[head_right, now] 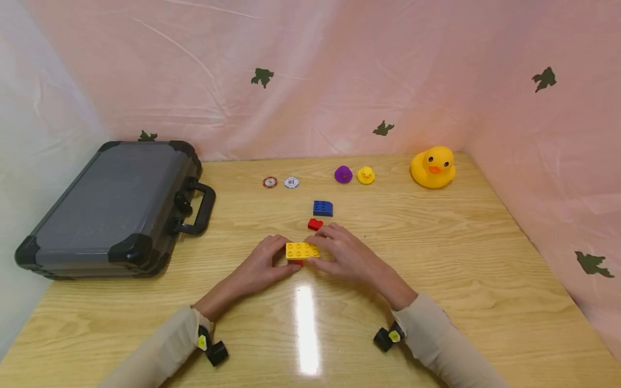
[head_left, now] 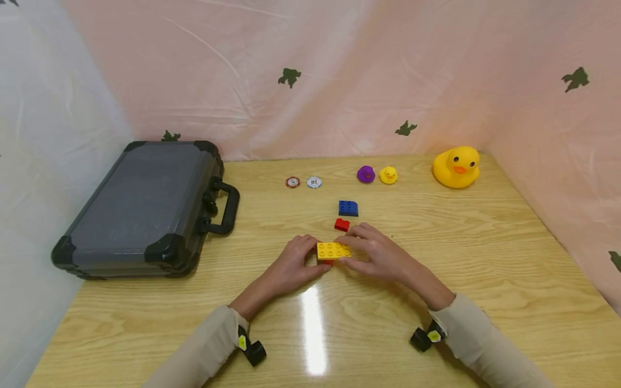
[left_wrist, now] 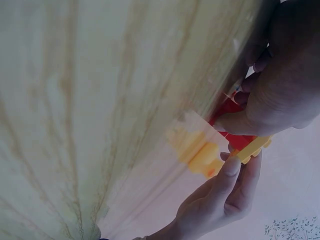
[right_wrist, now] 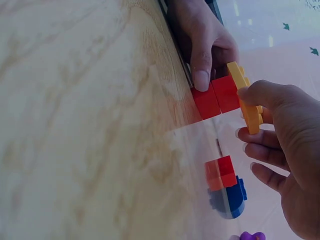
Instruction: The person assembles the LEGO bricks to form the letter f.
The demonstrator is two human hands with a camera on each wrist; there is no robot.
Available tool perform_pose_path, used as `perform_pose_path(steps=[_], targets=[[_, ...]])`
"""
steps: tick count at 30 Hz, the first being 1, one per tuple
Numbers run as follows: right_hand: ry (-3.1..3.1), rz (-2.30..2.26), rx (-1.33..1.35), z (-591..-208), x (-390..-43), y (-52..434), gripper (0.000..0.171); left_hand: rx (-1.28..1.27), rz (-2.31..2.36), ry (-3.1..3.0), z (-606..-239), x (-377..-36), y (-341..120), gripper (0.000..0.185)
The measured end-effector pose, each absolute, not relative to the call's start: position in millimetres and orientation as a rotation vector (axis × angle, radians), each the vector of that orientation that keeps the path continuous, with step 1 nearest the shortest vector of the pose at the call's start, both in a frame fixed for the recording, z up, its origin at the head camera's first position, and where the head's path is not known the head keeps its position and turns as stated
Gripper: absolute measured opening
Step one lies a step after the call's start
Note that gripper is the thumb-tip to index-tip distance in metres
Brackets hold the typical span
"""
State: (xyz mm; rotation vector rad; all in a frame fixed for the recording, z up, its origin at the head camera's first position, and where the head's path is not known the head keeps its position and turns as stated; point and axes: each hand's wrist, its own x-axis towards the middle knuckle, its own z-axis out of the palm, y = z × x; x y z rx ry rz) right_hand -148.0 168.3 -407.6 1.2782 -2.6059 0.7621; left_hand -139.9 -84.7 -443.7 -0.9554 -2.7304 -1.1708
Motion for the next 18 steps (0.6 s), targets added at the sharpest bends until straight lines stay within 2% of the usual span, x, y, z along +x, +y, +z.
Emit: perform_pose_path(steps=[18], targets=[[-2.714, 0.813, 1.292, -398.2, -148.2, 167.3, 0.04, -0.952, -1.171, -2.732, -443.9, -139.8, -84.7, 0.033]])
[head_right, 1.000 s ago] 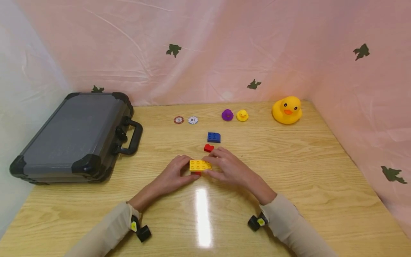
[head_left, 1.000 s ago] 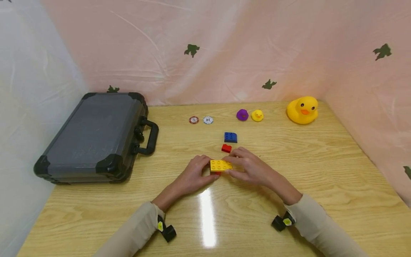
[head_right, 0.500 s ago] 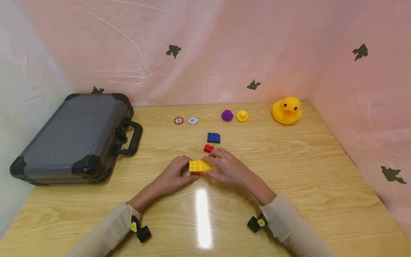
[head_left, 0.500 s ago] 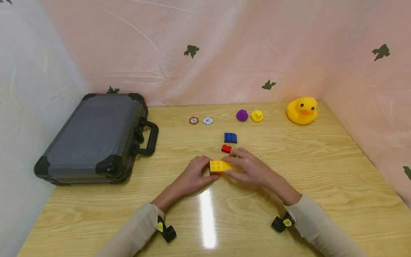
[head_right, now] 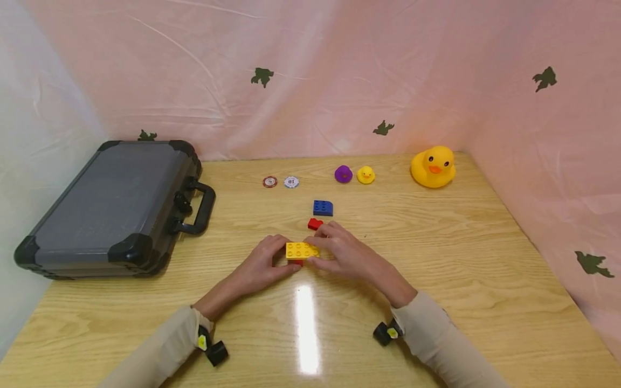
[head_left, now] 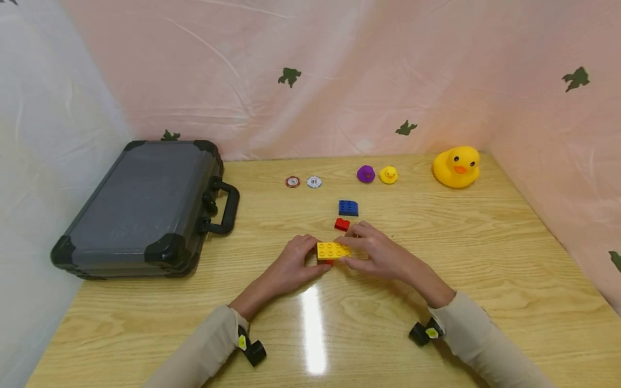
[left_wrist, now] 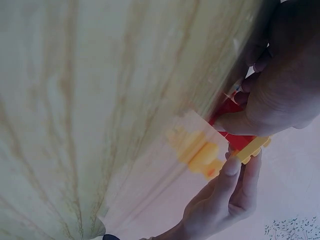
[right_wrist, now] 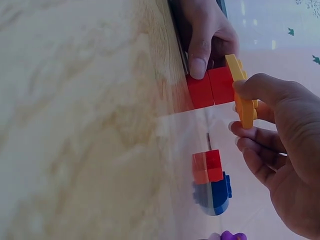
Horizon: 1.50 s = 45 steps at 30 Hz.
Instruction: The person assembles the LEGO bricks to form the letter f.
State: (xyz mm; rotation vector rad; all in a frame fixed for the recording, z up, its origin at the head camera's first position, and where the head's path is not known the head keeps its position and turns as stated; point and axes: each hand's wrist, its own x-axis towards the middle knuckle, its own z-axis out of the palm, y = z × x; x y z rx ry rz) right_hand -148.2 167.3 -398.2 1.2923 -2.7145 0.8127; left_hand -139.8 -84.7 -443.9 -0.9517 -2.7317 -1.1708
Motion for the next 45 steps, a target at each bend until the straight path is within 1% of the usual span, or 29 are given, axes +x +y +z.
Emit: perform_pose_path(steps=[16, 24, 38, 45], targets=[[-2.72, 0.869, 1.237, -399.1, -151.4, 170.5, 0.038, -0.952, -1.182, -2.743, -444.1, -139.8, -85.5, 0.034], [-2.654, 1.014, 1.124, -403.0, -165.8, 182.7, 0.027, -0.953, -1.17, -2.742, -445.1, -139.8, -85.2, 0.033], [-2.647, 1.029, 1.071, -418.8, -190.4, 184.3, 0.031, -0.937, -1.177, -2.766, -445.3, -139.9, -85.6, 0.034], [-2.689, 1.013, 1.065, -423.7, -196.4, 180.8, 0.033, -0.936, -1.185, -2.773, -444.4, -140.0, -85.3, 0.035]])
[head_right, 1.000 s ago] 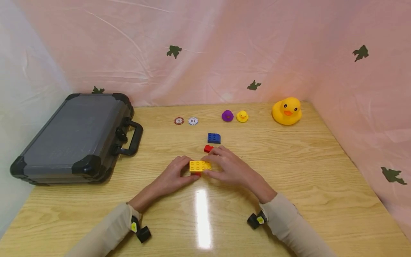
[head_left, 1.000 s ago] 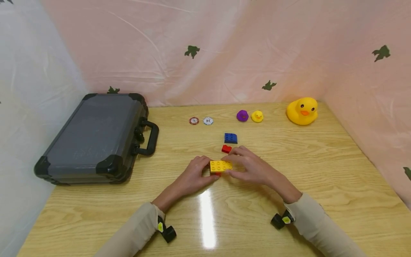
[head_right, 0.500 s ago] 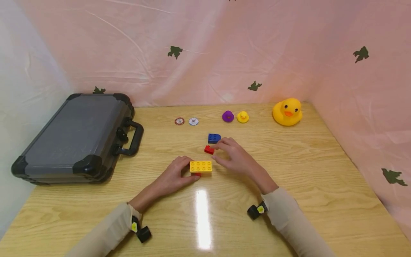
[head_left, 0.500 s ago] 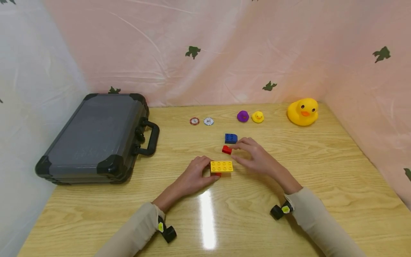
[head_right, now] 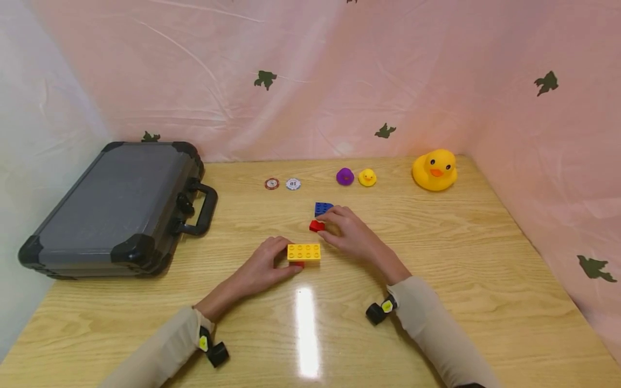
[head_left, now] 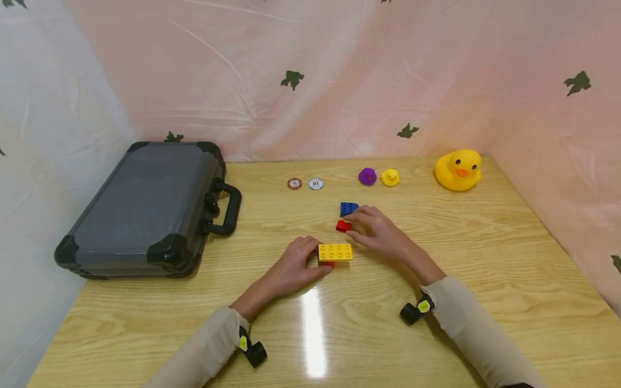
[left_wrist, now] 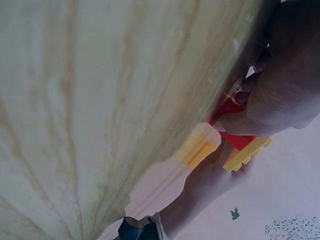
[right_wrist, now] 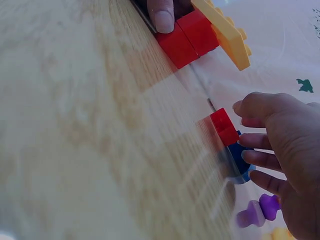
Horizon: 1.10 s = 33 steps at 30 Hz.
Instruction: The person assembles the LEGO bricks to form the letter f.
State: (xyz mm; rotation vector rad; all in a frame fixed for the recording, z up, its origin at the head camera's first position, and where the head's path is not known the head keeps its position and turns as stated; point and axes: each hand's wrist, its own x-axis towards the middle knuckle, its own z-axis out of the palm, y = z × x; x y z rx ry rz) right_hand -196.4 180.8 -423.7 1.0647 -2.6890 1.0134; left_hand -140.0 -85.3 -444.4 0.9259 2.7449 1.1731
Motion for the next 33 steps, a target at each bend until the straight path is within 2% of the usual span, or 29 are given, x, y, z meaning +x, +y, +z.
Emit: perform_pose_path(steps=[16, 33], targets=[[-2.773, 0.939, 1.076, -426.8, -199.9, 173.7, 0.042, 0.952, 1.184, 2.759, -443.9, -139.0, -85.5, 0.03], [-2.768, 0.962, 1.053, -424.5, -199.1, 172.1, 0.039, 0.929, 1.191, 2.749, -443.6, -138.7, -84.7, 0.03]])
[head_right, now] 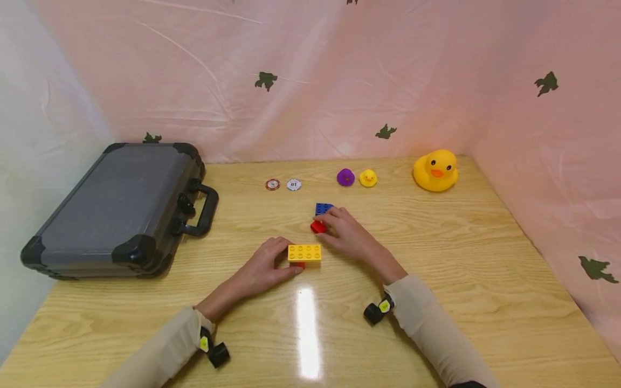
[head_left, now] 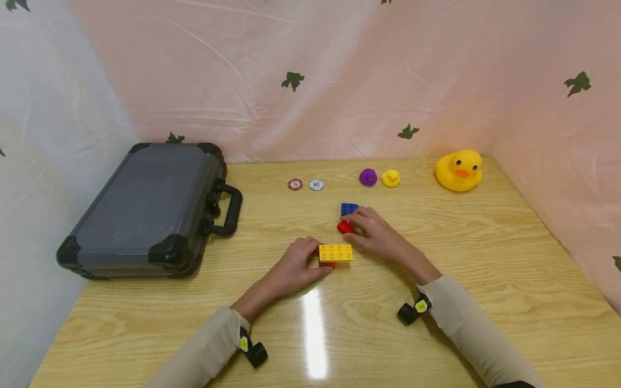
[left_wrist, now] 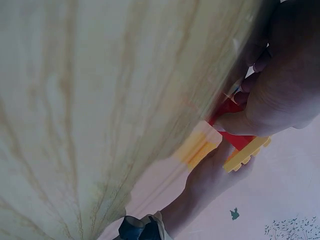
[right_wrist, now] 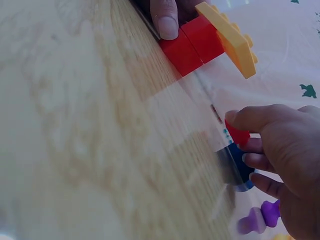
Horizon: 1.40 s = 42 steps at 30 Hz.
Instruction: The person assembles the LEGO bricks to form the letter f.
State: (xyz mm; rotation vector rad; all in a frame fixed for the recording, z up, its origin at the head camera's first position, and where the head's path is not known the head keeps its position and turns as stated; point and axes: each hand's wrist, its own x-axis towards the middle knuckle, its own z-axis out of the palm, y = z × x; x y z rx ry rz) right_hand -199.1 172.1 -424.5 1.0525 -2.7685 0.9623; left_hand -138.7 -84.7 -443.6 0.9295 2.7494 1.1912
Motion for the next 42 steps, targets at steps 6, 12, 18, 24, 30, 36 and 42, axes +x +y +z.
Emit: perform_pose_path(steps=[6, 12, 18, 24, 30, 36, 42], targets=[[-2.735, 0.984, 1.042, -415.5, -193.8, 173.7, 0.037, 0.929, 1.192, 2.751, -442.4, -138.2, -84.2, 0.03], [-2.735, 1.077, 1.043, -407.9, -186.6, 175.9, 0.038, 0.922, 1.191, 2.739, -442.0, -138.1, -84.7, 0.034], [-2.646, 1.124, 1.091, -404.1, -180.7, 176.1, 0.039, 0.913, 1.19, 2.739, -441.5, -137.6, -84.9, 0.035], [-2.531, 1.128, 1.148, -400.7, -174.9, 174.9, 0.04, 0.927, 1.192, 2.745, -443.1, -138.3, -84.9, 0.035], [-2.43, 1.147, 1.206, -401.3, -168.0, 170.9, 0.039, 0.938, 1.193, 2.752, -442.2, -138.1, -85.3, 0.034], [-2.356, 1.126, 1.263, -403.8, -162.2, 163.8, 0.043, 0.96, 1.198, 2.751, -444.1, -139.1, -85.7, 0.031], [-2.368, 1.11, 1.287, -404.2, -158.6, 157.8, 0.042, 0.944, 1.214, 2.738, -443.0, -138.5, -85.6, 0.031]])
